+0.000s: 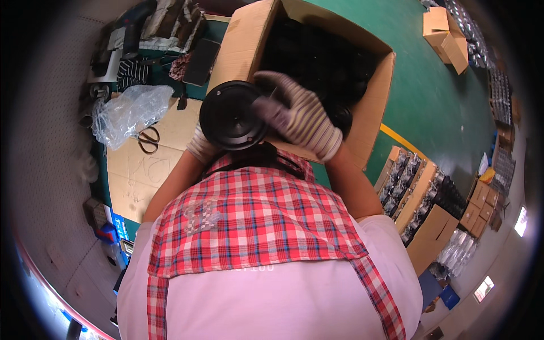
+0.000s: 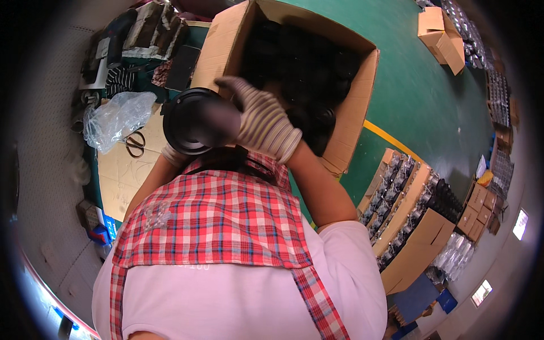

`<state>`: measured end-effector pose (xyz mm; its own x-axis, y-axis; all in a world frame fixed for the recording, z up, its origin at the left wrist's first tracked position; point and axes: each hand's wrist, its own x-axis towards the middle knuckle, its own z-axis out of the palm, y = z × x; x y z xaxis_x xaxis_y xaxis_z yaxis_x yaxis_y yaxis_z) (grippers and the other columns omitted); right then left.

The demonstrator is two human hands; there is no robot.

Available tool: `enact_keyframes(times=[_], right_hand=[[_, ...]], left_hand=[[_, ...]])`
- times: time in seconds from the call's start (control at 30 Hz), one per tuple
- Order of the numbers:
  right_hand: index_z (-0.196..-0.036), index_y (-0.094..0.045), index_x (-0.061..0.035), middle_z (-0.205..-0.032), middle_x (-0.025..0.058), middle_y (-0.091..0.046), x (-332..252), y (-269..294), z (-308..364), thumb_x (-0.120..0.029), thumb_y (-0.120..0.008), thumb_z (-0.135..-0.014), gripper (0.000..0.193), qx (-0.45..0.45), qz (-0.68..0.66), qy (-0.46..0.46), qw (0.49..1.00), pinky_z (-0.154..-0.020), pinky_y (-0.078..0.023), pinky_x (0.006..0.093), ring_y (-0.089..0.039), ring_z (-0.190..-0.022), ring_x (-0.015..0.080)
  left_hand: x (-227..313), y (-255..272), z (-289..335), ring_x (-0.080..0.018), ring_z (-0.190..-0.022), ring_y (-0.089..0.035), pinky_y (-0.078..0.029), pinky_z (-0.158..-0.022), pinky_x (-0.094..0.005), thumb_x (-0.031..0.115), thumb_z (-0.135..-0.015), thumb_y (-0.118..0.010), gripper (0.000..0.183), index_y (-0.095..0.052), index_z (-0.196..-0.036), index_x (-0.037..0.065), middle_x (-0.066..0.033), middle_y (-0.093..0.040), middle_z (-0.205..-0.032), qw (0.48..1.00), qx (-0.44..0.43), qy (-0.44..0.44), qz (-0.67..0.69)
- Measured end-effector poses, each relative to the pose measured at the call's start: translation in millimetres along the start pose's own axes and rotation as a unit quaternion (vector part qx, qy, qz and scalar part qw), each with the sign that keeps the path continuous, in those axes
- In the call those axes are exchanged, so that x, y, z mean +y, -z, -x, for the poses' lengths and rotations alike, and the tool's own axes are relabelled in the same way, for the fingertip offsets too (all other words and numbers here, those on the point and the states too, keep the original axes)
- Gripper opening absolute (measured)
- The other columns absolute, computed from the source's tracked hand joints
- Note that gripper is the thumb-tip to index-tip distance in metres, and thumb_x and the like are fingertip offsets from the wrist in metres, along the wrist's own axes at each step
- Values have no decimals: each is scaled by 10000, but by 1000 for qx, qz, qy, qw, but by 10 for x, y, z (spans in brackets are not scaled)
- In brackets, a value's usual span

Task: The person arranges black circular components on a pallet, covers them with cardboard, and then uses a utility knife to cut the cardboard. They move to a workbench, retrieve a utility knife, and return to cut the cardboard further. Finally, they assemble mechanical parts by attaching black circular components to silver housings using a blue press machine.

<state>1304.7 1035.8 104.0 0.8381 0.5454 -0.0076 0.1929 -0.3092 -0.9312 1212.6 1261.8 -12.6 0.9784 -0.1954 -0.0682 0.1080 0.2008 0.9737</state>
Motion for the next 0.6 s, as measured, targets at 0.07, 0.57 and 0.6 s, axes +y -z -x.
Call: enact_keyframes(times=[0.07, 0.57, 0.6], right_hand=[[-1276, -596, -55, -965, 167, -717, 427, 159, -219, -372, -653, -927, 475, 58, -61, -9, 996, -844, -551, 351, -714, -951, 286], [-1140, -666, -97, -1172, 103, -670, 3097, -332, -548, -136, -567, -924, 240, -24, 574, -234, 785, -852, -531, 418, -653, -1062, 273], [-1131, -670, -95, -1162, 108, -679, 3028, -266, -535, -135, -566, -924, 234, -38, 568, -233, 789, -842, -539, 421, -665, -1050, 276]], left_hand=[[27, -39, 70, -208, -1261, -538, -441, -1089, -361, 135, -910, -696, 553, -477, -1413, 75, -90, -564, -1370, 999, 46, -1, 5], [236, 213, 241, -199, -1253, -524, -410, -1118, -380, 144, -989, -591, 440, -473, -1411, 94, -79, -569, -1354, 976, 50, -24, -212], [244, 156, 192, -193, -1241, -532, -426, -1103, -377, 129, -984, -596, 438, -480, -1404, 92, -79, -575, -1344, 972, 55, -51, -221]])
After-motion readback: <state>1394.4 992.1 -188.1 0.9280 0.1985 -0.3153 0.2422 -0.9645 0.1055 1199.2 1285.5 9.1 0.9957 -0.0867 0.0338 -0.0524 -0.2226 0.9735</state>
